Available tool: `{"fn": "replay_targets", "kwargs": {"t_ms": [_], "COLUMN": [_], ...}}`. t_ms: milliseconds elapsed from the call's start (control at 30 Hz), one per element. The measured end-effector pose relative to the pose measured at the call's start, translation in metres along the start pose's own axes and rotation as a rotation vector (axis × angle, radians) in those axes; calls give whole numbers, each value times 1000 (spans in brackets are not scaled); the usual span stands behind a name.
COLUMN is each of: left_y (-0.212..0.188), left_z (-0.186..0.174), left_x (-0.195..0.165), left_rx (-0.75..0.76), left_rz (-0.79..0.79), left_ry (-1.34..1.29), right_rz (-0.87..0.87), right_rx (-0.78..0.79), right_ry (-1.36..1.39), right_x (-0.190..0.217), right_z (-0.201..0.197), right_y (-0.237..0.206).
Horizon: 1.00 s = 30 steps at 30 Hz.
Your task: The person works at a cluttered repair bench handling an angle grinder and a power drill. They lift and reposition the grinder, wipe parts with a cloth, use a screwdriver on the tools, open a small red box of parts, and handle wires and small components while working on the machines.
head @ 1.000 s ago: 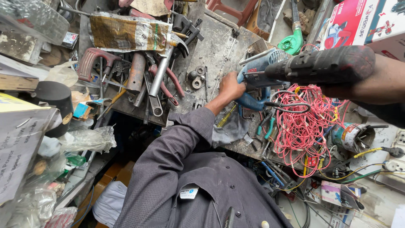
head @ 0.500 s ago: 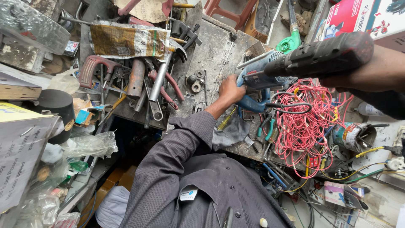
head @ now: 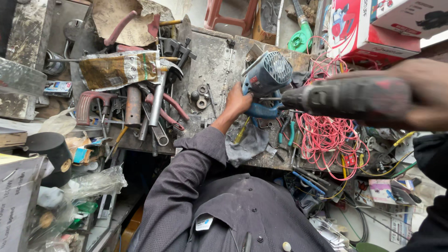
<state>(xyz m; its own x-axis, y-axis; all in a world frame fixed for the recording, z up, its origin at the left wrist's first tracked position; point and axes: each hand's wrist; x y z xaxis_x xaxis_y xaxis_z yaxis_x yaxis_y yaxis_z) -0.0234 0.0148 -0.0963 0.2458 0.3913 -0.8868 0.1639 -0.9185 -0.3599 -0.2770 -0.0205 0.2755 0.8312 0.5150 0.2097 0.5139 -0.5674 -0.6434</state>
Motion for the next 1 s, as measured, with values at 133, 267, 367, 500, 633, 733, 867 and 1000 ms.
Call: {"fn": "replay_targets", "kwargs": {"t_ms": [133,267,367,500,633,733,867,1000], "left_y": [1,-3,-5,5,5,-6,-10,-6], "left_z": [-9,-19,-21,-17,-6,-1,0,1], "left_x": [0,5,8,8,9,17,17,10], "left_rx": [2,-9,-64,-127,-229,-190,-99,-125], "left_rz": [28,50,73,2,-149,-132,-158,-101], "left_ry": [-41,-82,-27,-256,-843,-1253,-1519,-1438], "right_rz": [77,162,219,254,272,281,382,388], "right_rx": [-252,-603,-834,-1046,-1218,-1223,-1055,-1027], "right_ry": [167,300,255,44,979,956,674,563], "right_x": [-27,-43,-51,-61,-67,-63,-49,-46], "right_z": [76,155,203,263,322,352,368,363], "right_y": [-56,-102,-114,-86,-18,24,57,61]}}
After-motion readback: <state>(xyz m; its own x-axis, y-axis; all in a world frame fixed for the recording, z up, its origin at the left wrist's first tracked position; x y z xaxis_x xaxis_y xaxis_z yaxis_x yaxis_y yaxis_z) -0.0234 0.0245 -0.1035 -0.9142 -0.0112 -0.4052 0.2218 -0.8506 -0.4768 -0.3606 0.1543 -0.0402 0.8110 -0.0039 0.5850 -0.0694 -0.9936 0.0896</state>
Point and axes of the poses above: each hand's wrist, its own y-axis towards the middle knuckle, its own z-axis out of the palm, x = y × z, and after that the axes turned 5 degrees about -y, right-handed
